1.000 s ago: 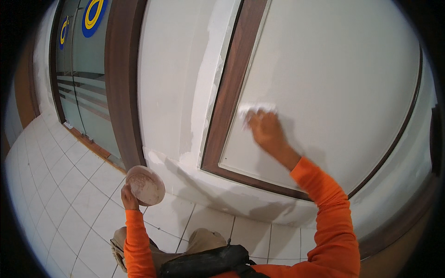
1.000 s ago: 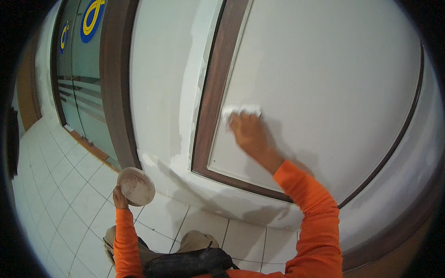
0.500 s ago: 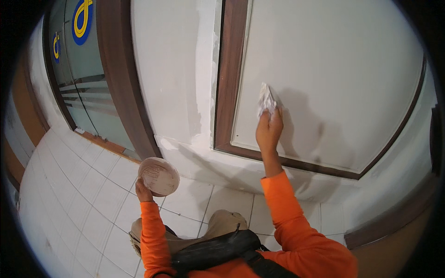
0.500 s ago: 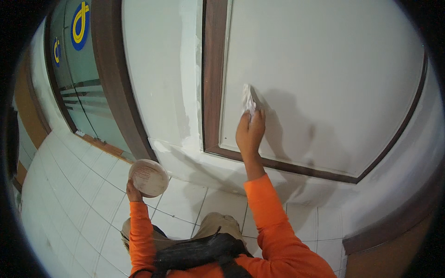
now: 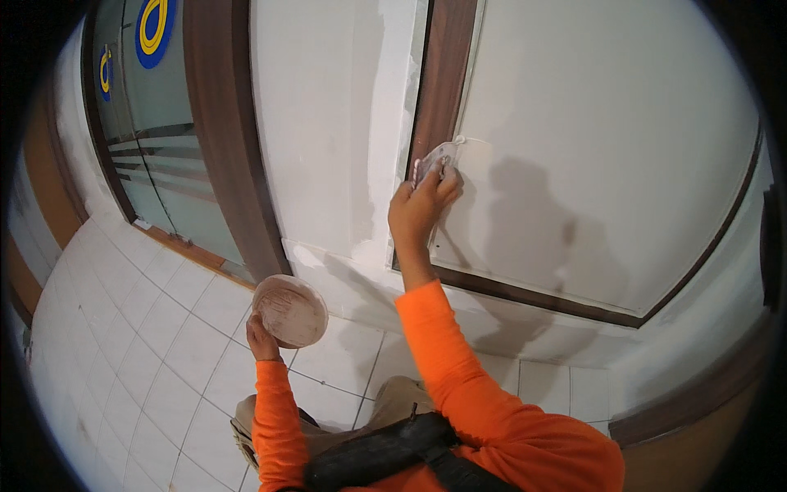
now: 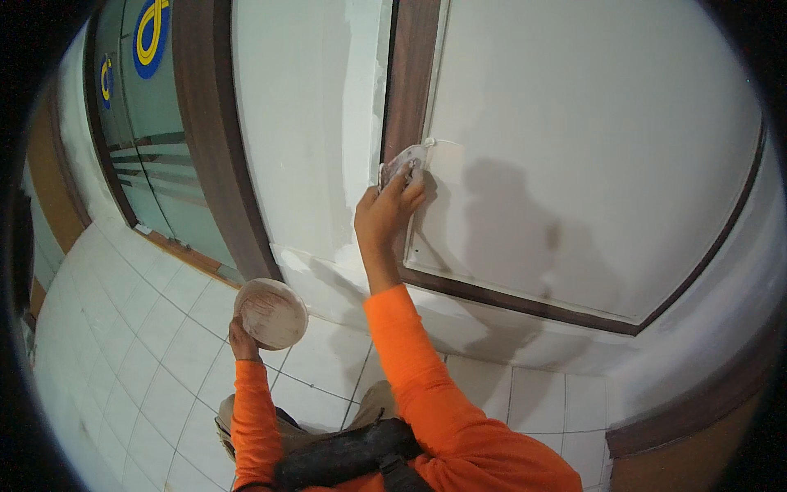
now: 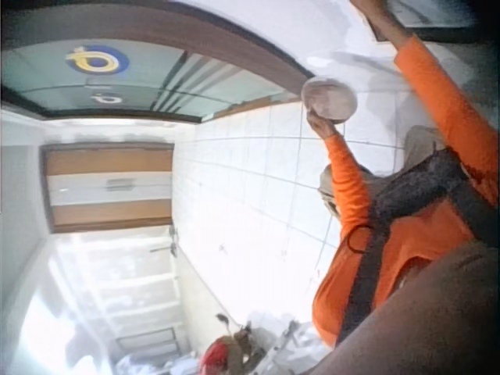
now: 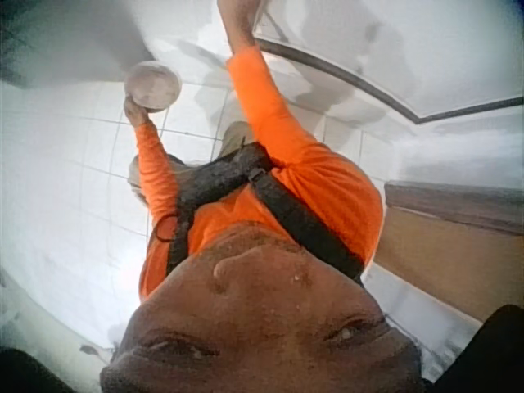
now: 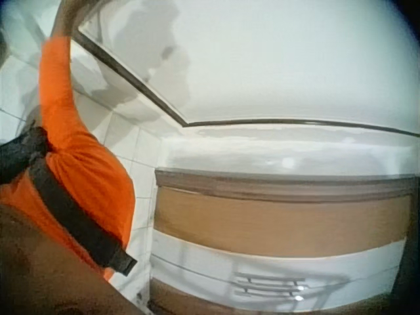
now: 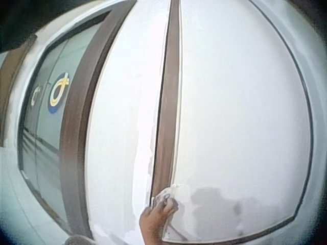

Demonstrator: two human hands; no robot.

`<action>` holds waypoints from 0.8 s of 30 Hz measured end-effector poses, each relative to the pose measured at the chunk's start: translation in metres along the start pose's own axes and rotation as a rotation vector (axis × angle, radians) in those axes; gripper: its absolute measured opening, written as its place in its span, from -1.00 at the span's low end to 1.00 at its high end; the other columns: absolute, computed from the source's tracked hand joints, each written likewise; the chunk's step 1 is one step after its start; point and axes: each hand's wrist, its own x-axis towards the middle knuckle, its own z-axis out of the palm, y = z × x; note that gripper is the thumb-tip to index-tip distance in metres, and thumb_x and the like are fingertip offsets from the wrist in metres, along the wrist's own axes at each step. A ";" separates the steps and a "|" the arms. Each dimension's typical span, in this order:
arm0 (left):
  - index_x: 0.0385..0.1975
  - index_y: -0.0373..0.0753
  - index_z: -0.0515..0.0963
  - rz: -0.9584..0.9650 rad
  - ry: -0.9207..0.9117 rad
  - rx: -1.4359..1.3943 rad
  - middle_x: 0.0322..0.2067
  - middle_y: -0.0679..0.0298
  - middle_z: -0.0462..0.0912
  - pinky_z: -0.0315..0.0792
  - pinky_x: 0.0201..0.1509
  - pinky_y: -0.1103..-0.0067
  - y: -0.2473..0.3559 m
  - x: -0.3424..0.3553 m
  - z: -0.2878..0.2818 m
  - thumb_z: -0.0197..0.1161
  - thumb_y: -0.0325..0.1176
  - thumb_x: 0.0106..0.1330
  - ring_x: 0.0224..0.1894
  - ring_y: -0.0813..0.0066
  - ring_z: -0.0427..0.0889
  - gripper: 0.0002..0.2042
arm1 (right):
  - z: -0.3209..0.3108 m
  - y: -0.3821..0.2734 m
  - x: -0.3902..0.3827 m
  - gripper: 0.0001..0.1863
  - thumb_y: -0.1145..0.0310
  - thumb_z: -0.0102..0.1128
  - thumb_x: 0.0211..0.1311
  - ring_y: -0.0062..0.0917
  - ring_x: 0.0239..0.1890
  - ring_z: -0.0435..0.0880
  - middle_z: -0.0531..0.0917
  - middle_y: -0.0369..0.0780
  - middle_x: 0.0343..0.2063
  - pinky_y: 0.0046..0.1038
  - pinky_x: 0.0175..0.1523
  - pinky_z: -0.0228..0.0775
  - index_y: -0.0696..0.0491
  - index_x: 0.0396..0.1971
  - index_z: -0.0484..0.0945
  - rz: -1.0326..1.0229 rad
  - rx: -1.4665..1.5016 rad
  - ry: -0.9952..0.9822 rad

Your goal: The person applies wall putty to a wall surface near a door frame using a putty knife, smoothing it over imperfections and taking more putty from a container as needed.

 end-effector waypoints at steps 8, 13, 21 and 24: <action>-0.05 -0.43 0.52 0.023 0.001 0.045 -0.10 0.16 0.59 0.37 0.14 0.49 -0.011 0.011 -0.010 -0.05 -0.14 0.50 -0.01 0.39 0.52 -0.59 | -0.103 0.030 0.096 -0.43 0.53 0.09 0.10 -0.13 0.12 0.40 0.44 -0.02 0.12 -0.12 0.18 0.23 0.10 0.20 0.45 -0.511 -0.175 -0.099; -0.03 -0.44 0.50 0.051 -0.013 0.049 -0.10 0.18 0.59 0.39 0.11 0.51 -0.003 0.003 0.000 -0.04 -0.11 0.52 -0.03 0.41 0.52 -0.57 | -0.103 0.037 0.204 -0.57 0.56 0.10 0.14 -0.27 0.13 0.46 0.49 -0.16 0.16 -0.21 0.16 0.25 0.11 0.07 0.54 -0.925 -0.522 -0.141; -0.03 -0.42 0.51 0.092 -0.002 0.089 -0.12 0.20 0.58 0.40 0.11 0.51 0.010 -0.012 0.001 -0.02 -0.12 0.51 -0.03 0.42 0.52 -0.59 | -0.093 0.077 0.123 -0.72 0.45 0.09 0.18 -0.29 0.07 0.50 0.50 -0.07 0.09 -0.22 -0.02 0.29 0.20 -0.12 0.60 -1.034 -0.475 -0.421; -0.03 -0.42 0.51 0.102 -0.009 0.090 -0.11 0.19 0.58 0.40 0.11 0.50 0.005 -0.010 0.000 -0.02 -0.13 0.51 -0.03 0.42 0.52 -0.59 | -0.100 0.098 0.073 -0.70 0.40 0.10 0.21 -0.27 0.11 0.46 0.47 -0.05 0.11 -0.19 0.04 0.27 0.17 -0.08 0.59 -1.009 -0.489 -0.518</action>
